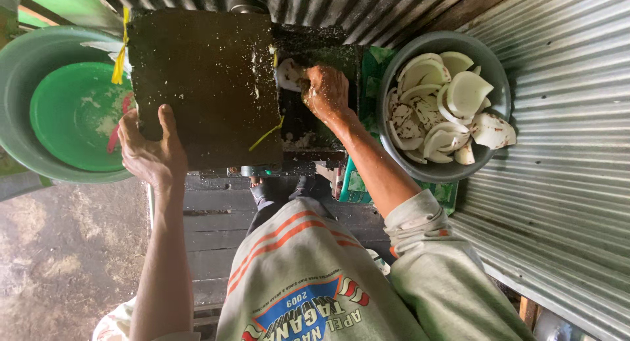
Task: The person grates coconut pieces using a manual grater. They pick up coconut pieces from a bowl, rub them against the grater, and place the grated coconut into a green basin. The person repeats this process with multiple coconut pieces.
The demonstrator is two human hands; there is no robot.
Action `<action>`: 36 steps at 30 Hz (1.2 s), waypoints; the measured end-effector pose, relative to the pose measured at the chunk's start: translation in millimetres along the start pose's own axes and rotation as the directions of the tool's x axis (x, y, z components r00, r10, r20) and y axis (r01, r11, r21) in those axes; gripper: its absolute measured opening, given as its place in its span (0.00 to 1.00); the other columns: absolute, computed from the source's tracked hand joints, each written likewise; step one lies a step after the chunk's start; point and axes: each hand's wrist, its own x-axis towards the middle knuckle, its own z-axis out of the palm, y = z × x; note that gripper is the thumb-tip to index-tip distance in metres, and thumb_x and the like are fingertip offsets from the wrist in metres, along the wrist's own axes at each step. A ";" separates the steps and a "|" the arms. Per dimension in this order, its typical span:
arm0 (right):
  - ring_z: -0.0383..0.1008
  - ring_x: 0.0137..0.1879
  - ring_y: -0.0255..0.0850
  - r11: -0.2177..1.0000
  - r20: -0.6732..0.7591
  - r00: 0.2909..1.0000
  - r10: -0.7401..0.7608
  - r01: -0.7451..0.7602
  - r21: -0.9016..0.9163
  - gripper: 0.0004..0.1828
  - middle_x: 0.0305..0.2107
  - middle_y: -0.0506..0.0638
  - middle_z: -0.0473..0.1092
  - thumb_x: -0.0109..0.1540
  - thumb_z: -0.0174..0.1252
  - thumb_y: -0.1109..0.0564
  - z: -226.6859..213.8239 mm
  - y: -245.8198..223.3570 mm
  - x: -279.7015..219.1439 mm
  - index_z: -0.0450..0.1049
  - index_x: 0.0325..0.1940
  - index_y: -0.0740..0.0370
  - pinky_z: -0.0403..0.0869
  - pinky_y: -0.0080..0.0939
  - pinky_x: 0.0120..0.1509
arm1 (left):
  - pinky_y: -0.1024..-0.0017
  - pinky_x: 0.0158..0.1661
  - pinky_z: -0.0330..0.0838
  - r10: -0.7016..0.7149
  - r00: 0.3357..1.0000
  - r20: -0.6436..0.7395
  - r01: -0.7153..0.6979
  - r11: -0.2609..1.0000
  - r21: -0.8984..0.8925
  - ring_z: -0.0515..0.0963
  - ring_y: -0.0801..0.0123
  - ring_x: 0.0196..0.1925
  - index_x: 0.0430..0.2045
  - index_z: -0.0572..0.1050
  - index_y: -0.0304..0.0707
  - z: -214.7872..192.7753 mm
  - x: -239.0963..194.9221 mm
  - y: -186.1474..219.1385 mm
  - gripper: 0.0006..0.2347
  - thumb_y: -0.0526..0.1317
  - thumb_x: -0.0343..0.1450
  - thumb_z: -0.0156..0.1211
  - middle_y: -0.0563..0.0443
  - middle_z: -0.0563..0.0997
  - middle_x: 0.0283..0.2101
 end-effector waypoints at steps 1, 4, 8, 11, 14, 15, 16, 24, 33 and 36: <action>0.74 0.30 0.61 0.999 0.044 0.998 0.036 -0.035 -0.025 0.03 0.22 0.64 0.70 0.49 0.61 0.66 1.1 -3.2 1.4 0.74 0.26 0.67 0.69 0.58 0.33 | 0.52 0.48 0.76 0.007 1.000 -0.003 -0.007 1.000 -0.009 0.82 0.52 0.49 0.47 0.75 0.35 -2.4 -1.3 0.6 0.23 0.59 0.76 0.65 0.40 0.82 0.47; 0.73 0.31 0.63 0.992 0.114 0.989 0.098 -0.087 -0.093 0.04 0.22 0.65 0.69 0.50 0.61 0.65 0.3 -3.1 2.4 0.72 0.23 0.66 0.68 0.58 0.34 | 0.53 0.48 0.75 0.028 1.000 -0.010 -0.028 1.000 -0.005 0.82 0.53 0.48 0.45 0.75 0.35 -2.6 -1.0 6.2 0.22 0.58 0.77 0.67 0.41 0.82 0.45; 0.74 0.31 0.59 1.000 0.030 1.000 0.005 -0.005 -0.011 0.02 0.22 0.63 0.70 0.51 0.58 0.67 -1.8 -5.4 -8.7 0.72 0.26 0.65 0.70 0.58 0.35 | 0.56 0.51 0.74 0.092 0.996 -0.021 -0.093 0.995 -0.025 0.82 0.55 0.50 0.44 0.75 0.38 -5.2 -3.1 10.8 0.19 0.56 0.78 0.66 0.46 0.83 0.47; 0.75 0.31 0.59 0.998 0.018 0.999 -0.035 0.034 0.055 0.06 0.22 0.62 0.71 0.49 0.58 0.67 -9.5 -11.2 -19.9 0.75 0.29 0.64 0.71 0.57 0.35 | 0.57 0.48 0.73 0.071 0.997 -0.041 -0.069 0.996 0.052 0.82 0.56 0.45 0.41 0.75 0.36 -4.0 0.3 11.9 0.21 0.58 0.77 0.69 0.45 0.82 0.41; 0.73 0.30 0.60 0.999 0.097 0.995 0.008 -0.012 0.039 0.03 0.22 0.63 0.69 0.50 0.61 0.66 -18.7 -16.8 -28.7 0.75 0.27 0.65 0.71 0.56 0.35 | 0.57 0.50 0.74 0.060 0.998 -0.020 -0.061 0.998 -0.007 0.81 0.56 0.43 0.42 0.76 0.37 -4.1 -4.0 9.0 0.21 0.59 0.78 0.67 0.45 0.81 0.40; 0.72 0.30 0.59 0.999 0.129 0.991 0.032 -0.036 0.024 0.02 0.22 0.64 0.68 0.51 0.62 0.65 -21.1 -17.0 -28.9 0.75 0.26 0.66 0.71 0.56 0.35 | 0.57 0.49 0.74 0.067 0.997 -0.022 -0.068 0.998 -0.010 0.81 0.56 0.43 0.42 0.76 0.36 -2.7 -4.7 7.4 0.21 0.59 0.78 0.66 0.45 0.81 0.40; 0.73 0.30 0.59 0.998 0.084 0.996 -0.014 0.009 0.058 0.03 0.22 0.63 0.69 0.51 0.62 0.65 -22.3 -16.8 -28.2 0.76 0.28 0.65 0.71 0.55 0.34 | 0.57 0.49 0.74 0.074 0.997 -0.024 -0.074 0.997 -0.010 0.81 0.57 0.43 0.42 0.76 0.36 -1.6 -5.1 4.8 0.22 0.59 0.77 0.65 0.45 0.81 0.41; 0.61 0.22 0.39 0.988 0.109 0.992 0.065 -0.079 0.131 0.11 0.16 0.51 0.58 0.50 0.55 0.68 -6.7 -6.9 -23.3 0.65 0.19 0.55 0.62 0.49 0.27 | 0.58 0.46 0.74 0.080 0.996 -0.033 -0.077 0.992 0.096 0.81 0.64 0.43 0.43 0.76 0.40 10.9 2.5 -16.1 0.22 0.61 0.78 0.64 0.49 0.82 0.42; 0.52 0.21 0.52 0.995 0.094 0.993 0.073 -0.079 0.064 0.16 0.17 0.61 0.50 0.48 0.56 0.67 -7.4 -12.7 -22.8 0.53 0.18 0.64 0.53 0.56 0.27 | 0.58 0.46 0.76 0.076 0.997 -0.030 -0.075 0.996 0.042 0.82 0.63 0.43 0.42 0.75 0.40 6.7 -0.3 -10.8 0.20 0.60 0.78 0.64 0.50 0.82 0.42; 0.54 0.21 0.53 0.992 0.080 0.993 0.085 -0.091 0.082 0.14 0.17 0.61 0.52 0.50 0.56 0.67 -8.9 -14.5 -25.6 0.54 0.19 0.64 0.56 0.55 0.27 | 0.58 0.45 0.76 0.103 0.994 -0.040 -0.103 0.995 0.011 0.83 0.62 0.45 0.44 0.75 0.38 5.7 -2.1 -8.8 0.20 0.59 0.79 0.64 0.49 0.82 0.44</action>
